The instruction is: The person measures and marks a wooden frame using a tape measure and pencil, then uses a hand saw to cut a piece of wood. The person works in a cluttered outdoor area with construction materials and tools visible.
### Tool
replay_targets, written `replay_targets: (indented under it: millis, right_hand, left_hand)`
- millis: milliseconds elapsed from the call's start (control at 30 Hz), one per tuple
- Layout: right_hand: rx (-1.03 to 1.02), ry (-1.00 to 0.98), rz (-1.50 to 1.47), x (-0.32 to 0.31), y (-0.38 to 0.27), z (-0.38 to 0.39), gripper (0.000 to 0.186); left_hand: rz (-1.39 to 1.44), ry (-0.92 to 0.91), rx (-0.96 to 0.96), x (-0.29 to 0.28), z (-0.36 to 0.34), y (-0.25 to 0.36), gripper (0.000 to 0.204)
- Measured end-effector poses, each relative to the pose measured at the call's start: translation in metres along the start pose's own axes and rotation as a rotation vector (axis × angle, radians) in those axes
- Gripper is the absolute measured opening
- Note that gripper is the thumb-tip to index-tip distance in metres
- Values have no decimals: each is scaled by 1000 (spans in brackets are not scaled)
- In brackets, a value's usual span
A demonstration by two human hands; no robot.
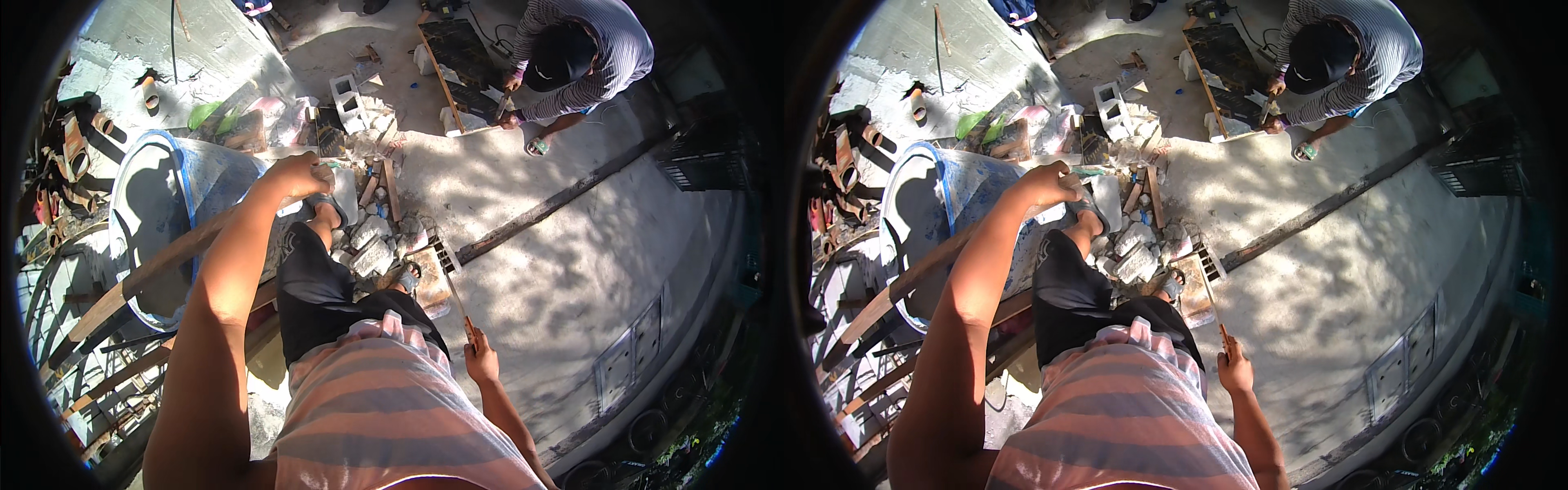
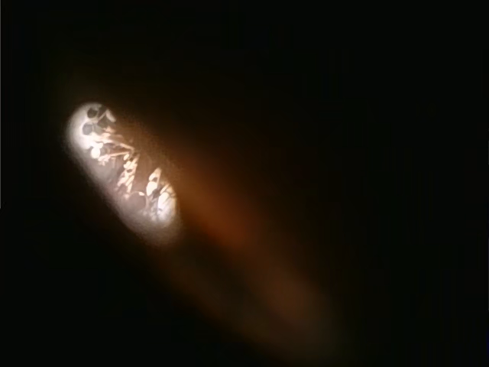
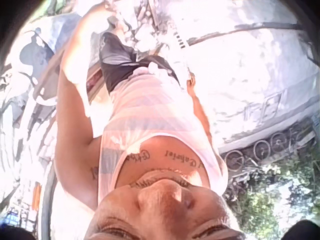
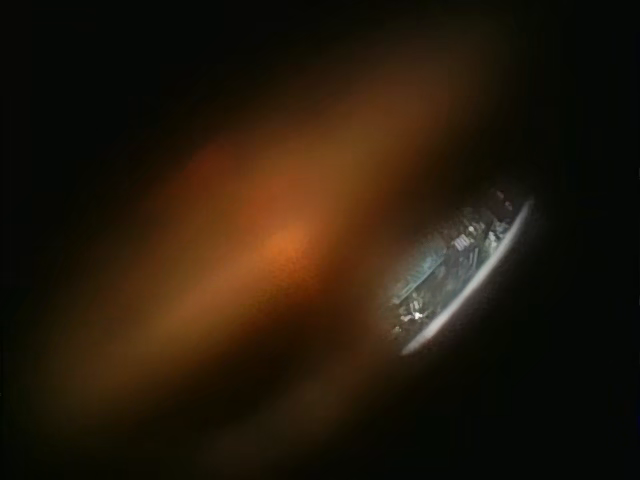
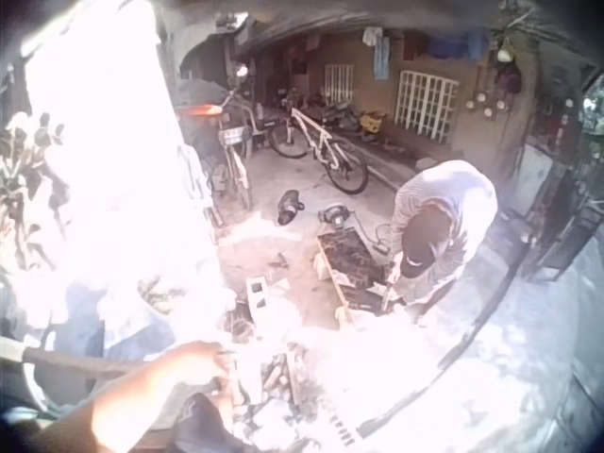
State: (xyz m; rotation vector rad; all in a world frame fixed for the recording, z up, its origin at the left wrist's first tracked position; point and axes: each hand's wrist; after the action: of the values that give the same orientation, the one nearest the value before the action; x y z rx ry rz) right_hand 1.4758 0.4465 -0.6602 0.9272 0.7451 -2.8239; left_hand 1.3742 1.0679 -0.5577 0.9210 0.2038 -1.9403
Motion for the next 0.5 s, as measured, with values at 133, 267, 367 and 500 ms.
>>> replay_targets:
  millis: [133, 267, 367, 500]
  right_hand:
    - [243, -152, 104, 33, 77, 27, 51]
    - [433, -268, 73, 57, 139, 39, 45]
    - [501, -214, -74, 59, 159, 25, 40]
    - [394, -168, -5, 42, 147, -24, 40]
  left_hand:
    - [63, 113, -7, 2, 10, 13, 91]
    - [-51, 252, 73, 13, 25, 23, 75]
    - [-223, 806, 442, 21, 31, 46, 66]
    - [132, 839, 636, 70, 56, 115, 44]
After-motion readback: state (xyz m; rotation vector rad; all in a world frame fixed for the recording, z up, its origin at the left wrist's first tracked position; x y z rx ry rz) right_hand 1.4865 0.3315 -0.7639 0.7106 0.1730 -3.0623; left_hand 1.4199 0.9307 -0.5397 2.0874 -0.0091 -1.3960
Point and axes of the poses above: each hand's wrist, its own z-axis away from the middle knuckle, its own x-axis out of the palm, y = z × x, and after that the axes turned 5 degrees about -y, right-handed
